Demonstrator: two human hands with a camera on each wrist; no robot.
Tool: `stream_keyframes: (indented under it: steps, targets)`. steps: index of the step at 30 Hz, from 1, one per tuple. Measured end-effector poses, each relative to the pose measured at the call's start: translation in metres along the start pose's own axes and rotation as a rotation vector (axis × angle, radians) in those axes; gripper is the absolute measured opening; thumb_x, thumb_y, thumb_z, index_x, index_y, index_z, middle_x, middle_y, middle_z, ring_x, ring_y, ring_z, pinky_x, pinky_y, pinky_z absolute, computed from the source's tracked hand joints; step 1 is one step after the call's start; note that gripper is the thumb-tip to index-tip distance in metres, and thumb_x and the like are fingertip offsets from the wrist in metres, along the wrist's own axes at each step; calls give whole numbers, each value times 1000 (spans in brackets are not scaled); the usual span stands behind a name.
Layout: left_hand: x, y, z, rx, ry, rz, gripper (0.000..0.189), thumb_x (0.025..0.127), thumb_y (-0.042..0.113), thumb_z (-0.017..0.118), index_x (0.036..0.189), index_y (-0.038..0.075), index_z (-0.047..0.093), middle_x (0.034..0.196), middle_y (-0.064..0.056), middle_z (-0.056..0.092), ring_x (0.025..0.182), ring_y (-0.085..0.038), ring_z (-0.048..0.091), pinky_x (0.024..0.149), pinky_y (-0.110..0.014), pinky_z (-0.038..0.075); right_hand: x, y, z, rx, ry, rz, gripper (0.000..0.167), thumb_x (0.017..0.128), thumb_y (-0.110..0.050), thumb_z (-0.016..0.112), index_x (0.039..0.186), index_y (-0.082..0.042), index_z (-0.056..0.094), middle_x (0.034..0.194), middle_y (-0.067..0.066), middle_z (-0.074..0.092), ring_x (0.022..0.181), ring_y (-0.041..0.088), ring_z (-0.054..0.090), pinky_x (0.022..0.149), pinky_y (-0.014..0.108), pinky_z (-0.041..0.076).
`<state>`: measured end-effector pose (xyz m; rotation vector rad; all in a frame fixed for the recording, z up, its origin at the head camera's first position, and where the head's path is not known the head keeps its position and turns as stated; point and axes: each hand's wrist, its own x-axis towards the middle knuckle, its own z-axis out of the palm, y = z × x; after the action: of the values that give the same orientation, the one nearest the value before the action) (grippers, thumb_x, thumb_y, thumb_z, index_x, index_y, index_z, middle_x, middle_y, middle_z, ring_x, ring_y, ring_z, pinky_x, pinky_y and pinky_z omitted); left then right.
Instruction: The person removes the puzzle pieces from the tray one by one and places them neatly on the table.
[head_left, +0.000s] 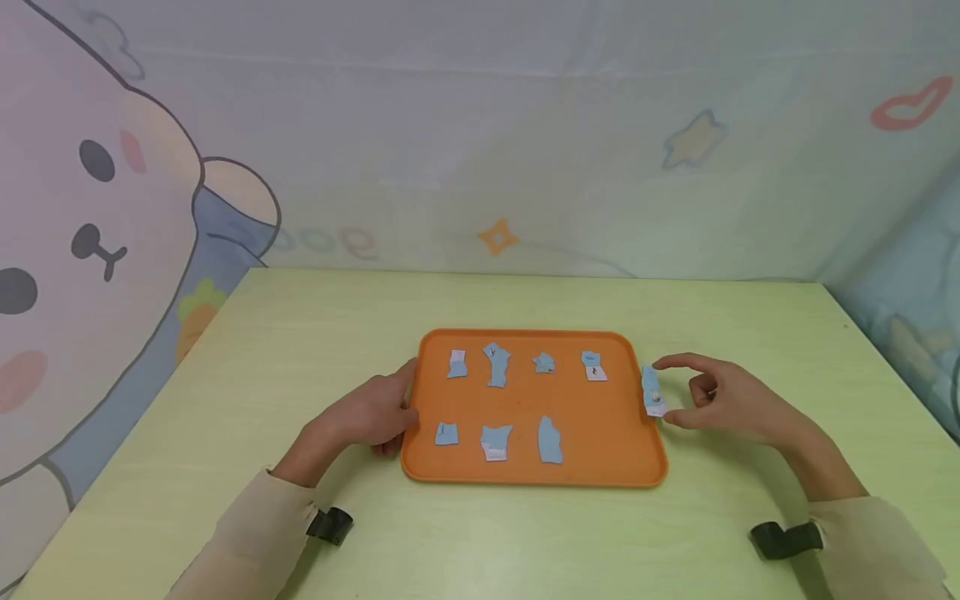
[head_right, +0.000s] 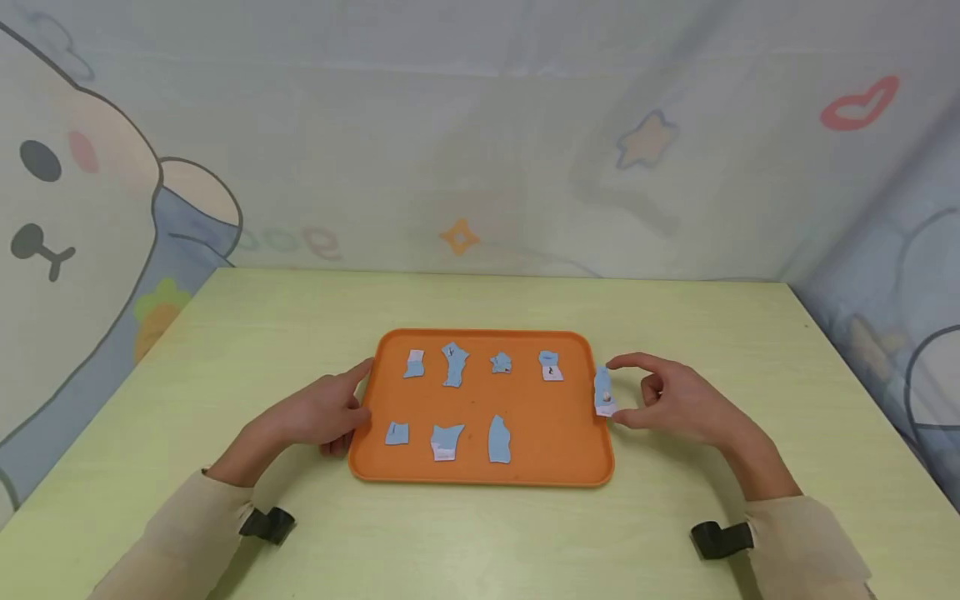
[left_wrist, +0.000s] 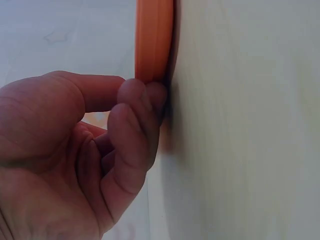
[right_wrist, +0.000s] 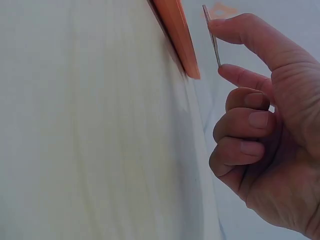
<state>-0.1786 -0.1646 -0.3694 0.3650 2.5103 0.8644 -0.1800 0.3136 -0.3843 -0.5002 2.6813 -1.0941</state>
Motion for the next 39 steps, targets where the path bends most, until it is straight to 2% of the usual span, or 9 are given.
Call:
stream_keyframes:
  steps: [11,20,31,39]
  targets:
    - [0,0,0,-5,-1,3,81,97,4,49,168,-1,11,59,-4,62,46,-15,57,48,-30,50,1,12,-13,48,19,18,60,88,-19,86,141,-18,58,66,-8,35,57,3,34,52,26,34]
    - [0,1,-2,-4,-2,8,81,97,3,50,168,-2,11,58,-5,61,45,-15,56,47,-30,50,6,18,-24,-2,18,50,62,89,-21,84,144,-17,56,66,-7,37,56,4,33,51,27,33]
    - [-1,1,-2,-3,-2,9,81,95,3,50,168,-1,12,57,-5,61,45,-15,56,47,-30,49,18,27,-29,-25,-5,104,66,90,-25,83,148,-16,53,63,-8,31,53,5,29,50,26,31]
    - [-2,3,-1,12,0,7,80,97,4,49,168,-1,12,58,-4,61,45,-15,57,47,-29,50,25,33,-30,-1,-32,144,67,91,-24,82,150,-17,51,60,-7,35,48,9,35,48,28,38]
